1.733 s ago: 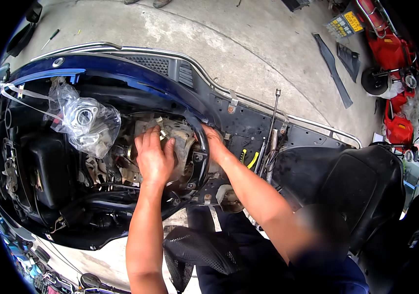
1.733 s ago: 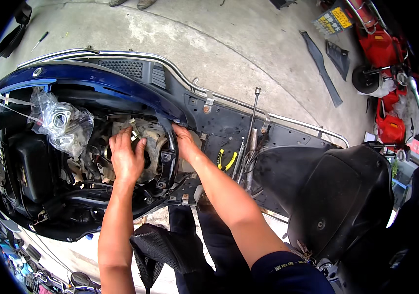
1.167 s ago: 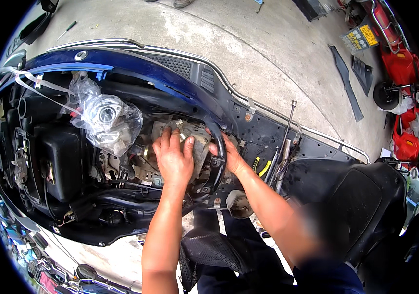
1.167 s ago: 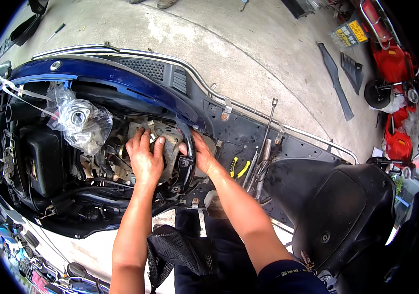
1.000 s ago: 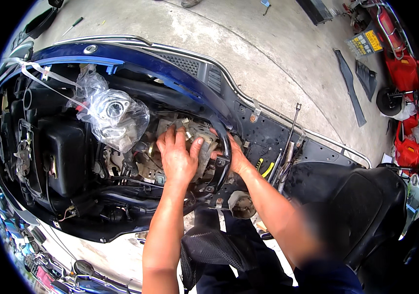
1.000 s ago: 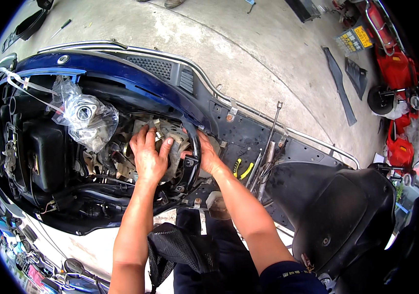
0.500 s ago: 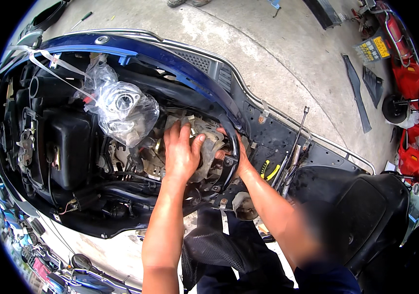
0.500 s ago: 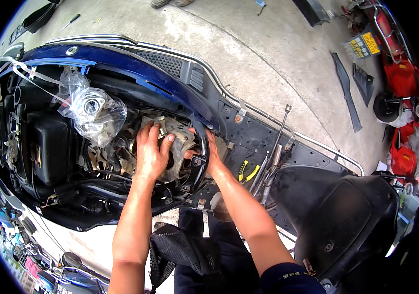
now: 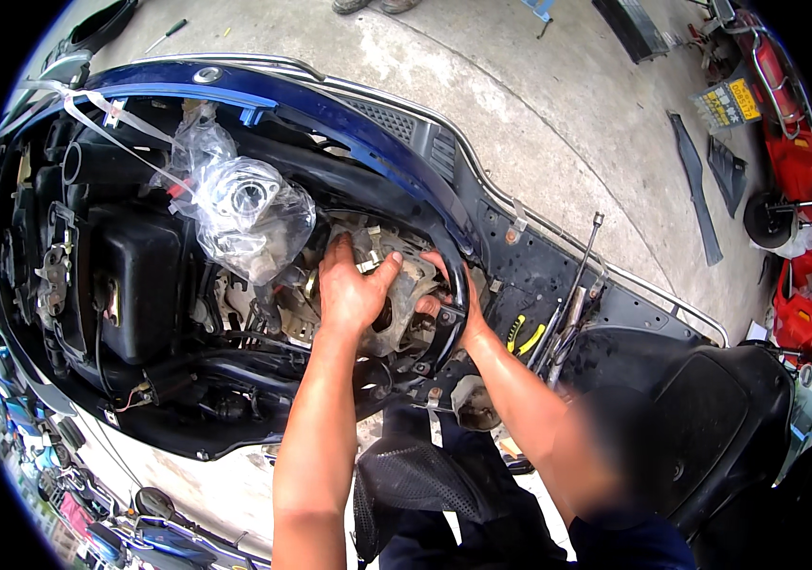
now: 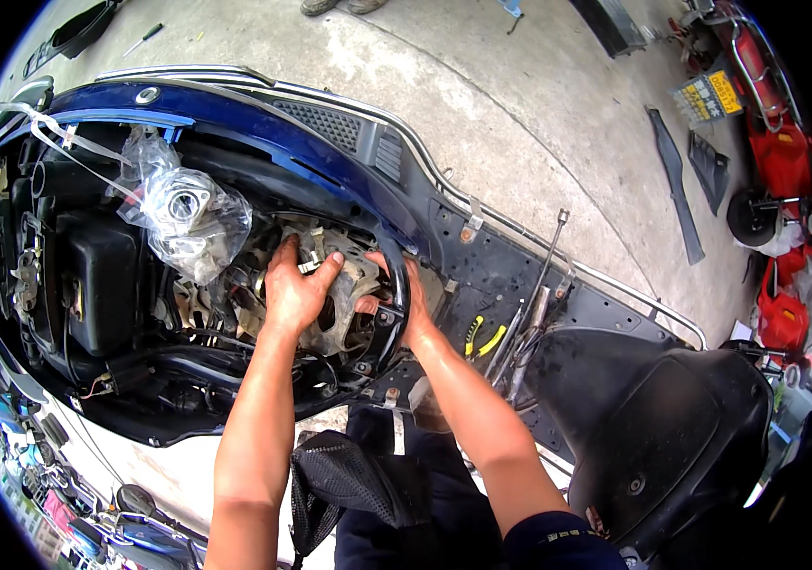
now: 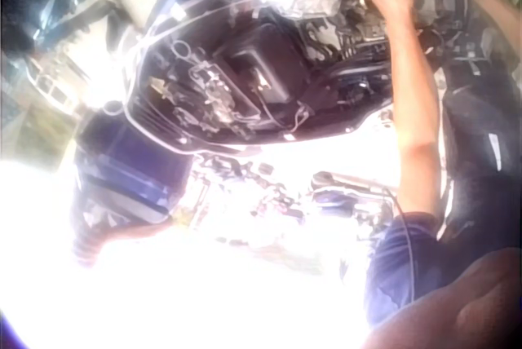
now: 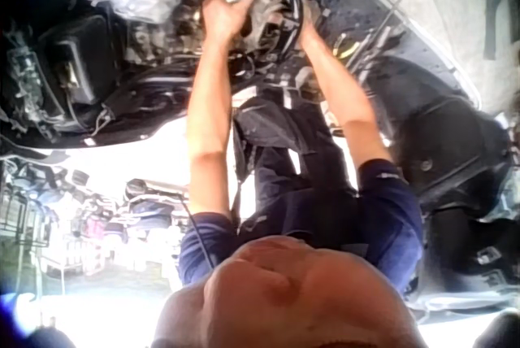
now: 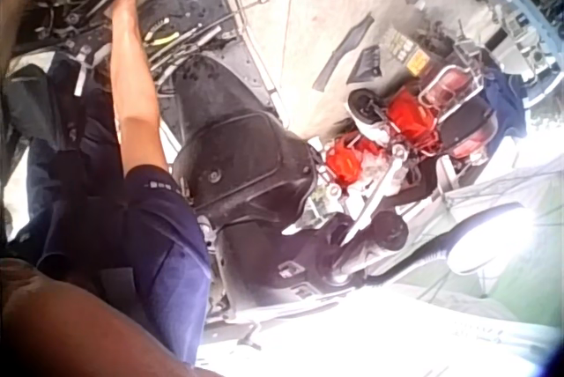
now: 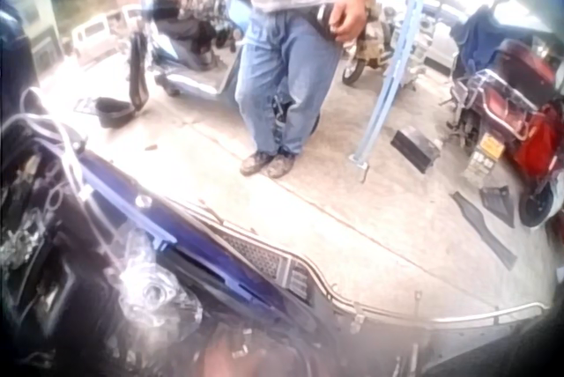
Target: The person works on a scooter engine, using a wrench to tighten bolts on the cylinder head and then installing a metal cover plate. The person uses a socket wrench to secure the plate in place.
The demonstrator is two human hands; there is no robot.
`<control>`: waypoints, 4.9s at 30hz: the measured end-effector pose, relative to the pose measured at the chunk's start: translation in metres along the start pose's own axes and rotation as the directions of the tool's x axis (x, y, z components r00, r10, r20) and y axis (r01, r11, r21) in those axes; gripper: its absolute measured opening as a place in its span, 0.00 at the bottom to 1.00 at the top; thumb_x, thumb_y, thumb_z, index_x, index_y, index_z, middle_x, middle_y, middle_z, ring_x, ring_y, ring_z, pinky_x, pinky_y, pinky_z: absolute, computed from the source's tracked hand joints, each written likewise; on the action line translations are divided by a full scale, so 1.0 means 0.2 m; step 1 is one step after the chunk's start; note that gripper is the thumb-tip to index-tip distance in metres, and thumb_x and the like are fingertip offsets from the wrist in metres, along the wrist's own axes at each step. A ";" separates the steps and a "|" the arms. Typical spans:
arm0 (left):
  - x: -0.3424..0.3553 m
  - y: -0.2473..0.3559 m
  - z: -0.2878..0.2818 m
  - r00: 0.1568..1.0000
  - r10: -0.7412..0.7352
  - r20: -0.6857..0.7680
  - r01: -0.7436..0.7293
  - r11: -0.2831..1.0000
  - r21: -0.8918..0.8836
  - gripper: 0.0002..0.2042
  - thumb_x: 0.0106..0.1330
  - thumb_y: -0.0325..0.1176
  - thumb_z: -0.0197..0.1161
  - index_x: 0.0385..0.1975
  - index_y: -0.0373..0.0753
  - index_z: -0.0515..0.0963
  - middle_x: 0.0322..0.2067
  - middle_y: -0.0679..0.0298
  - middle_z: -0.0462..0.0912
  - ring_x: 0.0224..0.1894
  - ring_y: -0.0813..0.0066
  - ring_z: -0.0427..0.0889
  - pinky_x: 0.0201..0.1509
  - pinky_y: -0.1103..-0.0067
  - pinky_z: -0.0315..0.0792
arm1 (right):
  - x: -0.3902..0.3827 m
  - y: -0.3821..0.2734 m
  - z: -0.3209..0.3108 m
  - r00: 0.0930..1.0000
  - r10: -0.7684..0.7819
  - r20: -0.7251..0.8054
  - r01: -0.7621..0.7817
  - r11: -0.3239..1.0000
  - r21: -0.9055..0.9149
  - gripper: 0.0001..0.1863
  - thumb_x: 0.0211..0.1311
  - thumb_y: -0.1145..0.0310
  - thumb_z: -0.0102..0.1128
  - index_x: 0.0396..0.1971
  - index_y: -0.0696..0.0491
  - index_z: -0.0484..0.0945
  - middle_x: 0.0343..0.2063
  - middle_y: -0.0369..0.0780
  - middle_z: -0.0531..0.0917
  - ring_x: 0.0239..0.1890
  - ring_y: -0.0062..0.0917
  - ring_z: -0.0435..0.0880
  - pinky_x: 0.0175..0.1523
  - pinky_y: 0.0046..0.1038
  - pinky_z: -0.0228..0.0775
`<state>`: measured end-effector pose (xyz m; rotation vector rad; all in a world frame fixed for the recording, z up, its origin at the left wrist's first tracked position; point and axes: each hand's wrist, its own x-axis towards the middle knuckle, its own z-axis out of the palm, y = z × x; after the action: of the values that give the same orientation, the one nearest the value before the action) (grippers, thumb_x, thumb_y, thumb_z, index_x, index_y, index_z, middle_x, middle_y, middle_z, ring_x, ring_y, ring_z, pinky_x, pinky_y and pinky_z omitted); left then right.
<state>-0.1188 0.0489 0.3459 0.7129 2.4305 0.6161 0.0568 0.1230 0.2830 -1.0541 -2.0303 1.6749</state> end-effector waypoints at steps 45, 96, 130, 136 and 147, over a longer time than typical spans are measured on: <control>-0.11 0.04 0.07 0.972 -0.110 -0.209 0.072 0.981 -0.182 0.20 0.70 0.38 0.55 0.46 0.21 0.69 0.39 0.33 0.77 0.43 0.34 0.77 0.48 0.57 0.71 | 0.03 -0.07 0.18 0.959 -0.214 -0.186 0.169 0.958 -0.231 0.51 0.50 0.29 0.58 0.62 0.57 0.67 0.52 0.48 0.78 0.54 0.44 0.72 0.60 0.46 0.57; -0.07 0.02 0.16 0.977 -0.170 0.130 0.194 0.960 -0.203 0.51 0.48 0.55 0.75 0.70 0.41 0.55 0.63 0.42 0.59 0.65 0.45 0.64 0.67 0.62 0.63 | -0.01 0.04 0.04 0.991 0.074 -0.114 -0.066 0.995 0.070 0.46 0.47 0.48 0.72 0.63 0.57 0.66 0.63 0.52 0.67 0.66 0.47 0.63 0.70 0.42 0.53; -0.10 -0.06 0.29 0.998 -0.061 0.007 0.061 0.995 -0.081 0.53 0.49 0.61 0.72 0.71 0.41 0.51 0.65 0.39 0.54 0.69 0.44 0.54 0.71 0.59 0.53 | -0.01 0.19 0.13 0.896 0.426 -0.128 -0.257 0.731 0.633 0.27 0.69 0.62 0.54 0.62 0.63 0.66 0.46 0.43 0.80 0.43 0.20 0.78 0.49 0.22 0.70; -0.10 -0.05 0.28 0.997 -0.068 0.035 0.069 0.997 -0.045 0.53 0.50 0.62 0.71 0.71 0.42 0.50 0.64 0.37 0.55 0.68 0.41 0.53 0.71 0.56 0.50 | 0.00 0.13 0.08 0.832 0.552 -0.052 -0.347 0.591 0.729 0.24 0.68 0.65 0.57 0.60 0.59 0.69 0.45 0.38 0.80 0.41 0.17 0.78 0.46 0.22 0.71; -0.08 -0.01 0.22 0.985 -0.152 0.077 0.161 0.979 -0.122 0.49 0.51 0.56 0.73 0.70 0.45 0.54 0.63 0.41 0.56 0.68 0.44 0.54 0.70 0.57 0.52 | 0.02 0.22 0.09 0.762 0.642 -0.085 -0.313 0.480 0.820 0.13 0.65 0.70 0.59 0.45 0.59 0.73 0.40 0.41 0.82 0.42 0.23 0.80 0.49 0.27 0.72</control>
<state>-0.0810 0.0502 0.3168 0.4774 2.3336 0.6661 0.0574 0.1149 0.2358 -1.5163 -0.5751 2.0662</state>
